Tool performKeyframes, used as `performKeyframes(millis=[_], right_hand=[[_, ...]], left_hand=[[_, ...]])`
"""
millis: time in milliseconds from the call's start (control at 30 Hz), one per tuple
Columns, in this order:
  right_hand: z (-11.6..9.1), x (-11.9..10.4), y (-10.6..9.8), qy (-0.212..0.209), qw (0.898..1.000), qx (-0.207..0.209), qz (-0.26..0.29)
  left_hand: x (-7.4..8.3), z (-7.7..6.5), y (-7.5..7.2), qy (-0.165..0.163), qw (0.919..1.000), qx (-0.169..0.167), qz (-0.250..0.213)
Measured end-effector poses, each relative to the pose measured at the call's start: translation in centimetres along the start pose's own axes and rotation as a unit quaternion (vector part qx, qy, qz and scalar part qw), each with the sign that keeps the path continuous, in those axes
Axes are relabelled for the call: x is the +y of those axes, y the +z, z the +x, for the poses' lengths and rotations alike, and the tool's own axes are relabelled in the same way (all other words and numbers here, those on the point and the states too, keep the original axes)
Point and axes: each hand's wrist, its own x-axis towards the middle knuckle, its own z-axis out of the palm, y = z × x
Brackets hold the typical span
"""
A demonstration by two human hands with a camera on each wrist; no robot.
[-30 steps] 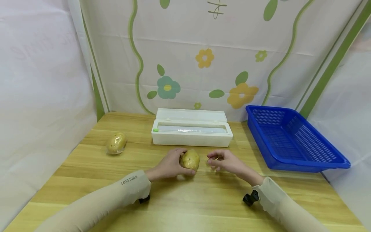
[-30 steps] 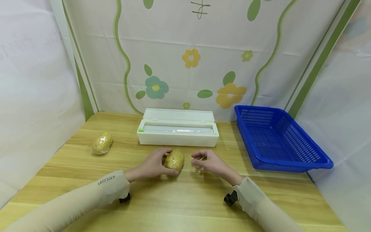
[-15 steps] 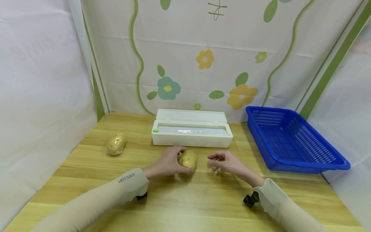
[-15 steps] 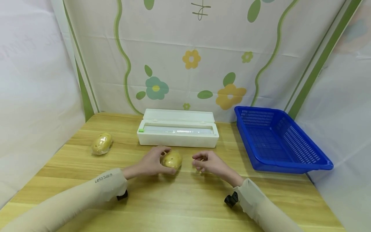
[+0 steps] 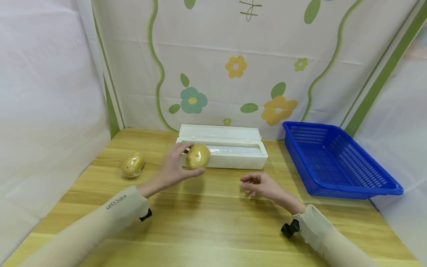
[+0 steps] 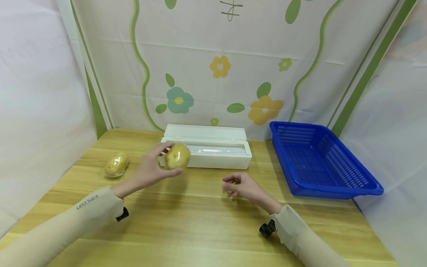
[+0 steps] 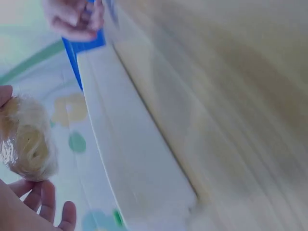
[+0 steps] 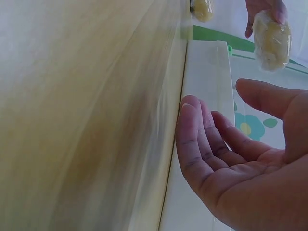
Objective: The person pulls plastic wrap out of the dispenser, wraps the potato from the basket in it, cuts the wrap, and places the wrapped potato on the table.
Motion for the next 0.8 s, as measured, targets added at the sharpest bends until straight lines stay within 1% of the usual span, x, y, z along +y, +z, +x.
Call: performKeyframes(millis=[67,167,267,367,433,533,667,800], right_hand=[[-0.1,-0.1,-0.2,-0.001,1.000,0.003,-0.003],[-0.4,-0.2,-0.4,-0.003,1.000,0.007,-0.007],[-0.6,-0.3,-0.7,-0.003,1.000,0.005,-0.006],[-0.8,-0.2,-0.9,-0.005,1.000,0.008,-0.007],[-0.9,-0.3,-1.1,-0.008,1.000,0.015,-0.017],[-0.9,-0.4,-1.4,-0.014,0.999,0.033,-0.032],[-0.9,-0.8,-1.8,-0.023,0.997,0.054,-0.041],[-0.9,-0.8,-2.0,-0.024,0.997,0.057,-0.038]], left_hand=[[-0.6,0.1,-1.2,-0.012,0.9997,0.016,0.013],[-1.9,-0.2,-2.9,-0.038,0.9980,0.024,0.045],[-3.5,-0.8,-4.3,-0.061,0.9950,0.029,0.073],[-5.2,-1.6,-5.3,-0.087,0.9916,0.037,0.088],[-6.1,-2.1,-5.8,-0.105,0.9890,0.037,0.097],[-7.0,-2.7,-6.5,-0.124,0.9850,0.026,0.117],[-7.9,-3.2,-6.8,-0.136,0.9766,0.012,0.166],[-8.7,-3.5,-7.0,-0.153,0.9676,-0.005,0.201]])
